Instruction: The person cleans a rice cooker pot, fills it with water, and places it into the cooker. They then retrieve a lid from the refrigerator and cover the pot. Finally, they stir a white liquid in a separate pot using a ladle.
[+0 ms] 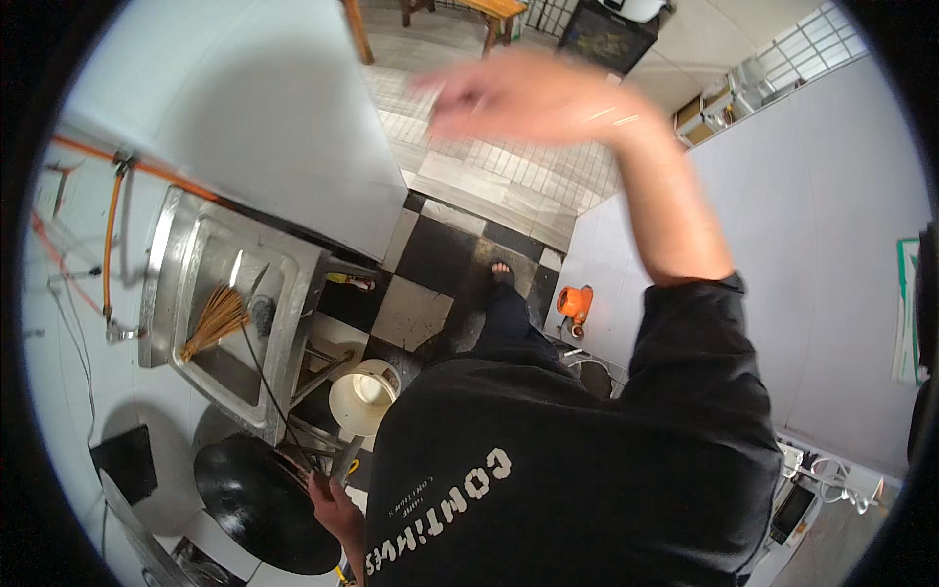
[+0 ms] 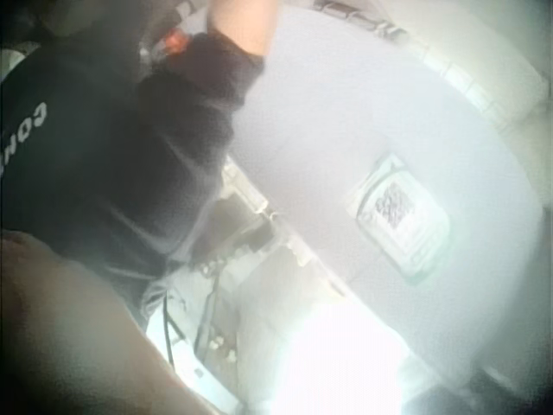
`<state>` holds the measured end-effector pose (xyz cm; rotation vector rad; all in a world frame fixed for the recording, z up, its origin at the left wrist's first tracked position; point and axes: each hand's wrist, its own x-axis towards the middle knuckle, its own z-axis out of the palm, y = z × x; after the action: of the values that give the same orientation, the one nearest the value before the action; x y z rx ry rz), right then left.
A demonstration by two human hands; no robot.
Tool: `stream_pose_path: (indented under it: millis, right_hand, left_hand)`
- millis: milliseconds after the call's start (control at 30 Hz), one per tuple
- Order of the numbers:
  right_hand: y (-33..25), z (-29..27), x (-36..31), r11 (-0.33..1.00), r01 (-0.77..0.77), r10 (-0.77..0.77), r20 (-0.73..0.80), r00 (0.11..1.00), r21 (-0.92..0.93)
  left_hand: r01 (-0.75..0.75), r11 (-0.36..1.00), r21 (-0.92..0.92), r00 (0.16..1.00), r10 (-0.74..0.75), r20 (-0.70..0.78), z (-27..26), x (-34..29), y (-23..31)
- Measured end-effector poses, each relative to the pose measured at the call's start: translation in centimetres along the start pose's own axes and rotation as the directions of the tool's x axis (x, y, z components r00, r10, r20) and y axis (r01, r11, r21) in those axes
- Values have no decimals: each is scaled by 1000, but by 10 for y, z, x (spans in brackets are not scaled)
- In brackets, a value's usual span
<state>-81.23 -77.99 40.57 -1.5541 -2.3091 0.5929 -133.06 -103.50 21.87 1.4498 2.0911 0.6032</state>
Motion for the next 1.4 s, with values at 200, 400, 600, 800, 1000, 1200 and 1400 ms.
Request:
stream_pose_path:
  millis: [200, 400, 600, 800, 1000, 1200, 1400]
  right_hand:
    - [204, -40, -109, 335, 588, 129, -654, 745, 736]
    - [397, 270, -228, -18, -965, 752, 640, 159, 260]
    - [502, 292, -286, -209, -912, 763, 643, 73, 352]
    - [541, 195, -223, 89, -720, 841, 335, 424, 689]
    - [446, 84, -228, -507, -428, 594, 663, 456, 748]
    - [530, 127, -202, -120, -865, 734, 630, 253, 487]
    - [683, 114, -213, -95, -920, 862, 494, 115, 379]
  left_hand:
    - [-5, 989, 150, 977, -27, 210, 80, 47, 115]
    - [-99, 984, 149, 937, 42, 347, 171, 103, 251]
    - [-402, 912, 87, 850, 336, 406, 253, 164, 364]
    - [-523, 851, 59, 772, 443, 456, 322, 235, 444]
    - [-427, 904, 5, 735, 344, 584, 382, 276, 513]
    - [-571, 820, 38, 661, 431, 614, 468, 321, 593]
    - [-655, 748, 109, 582, 407, 704, 547, 376, 723]
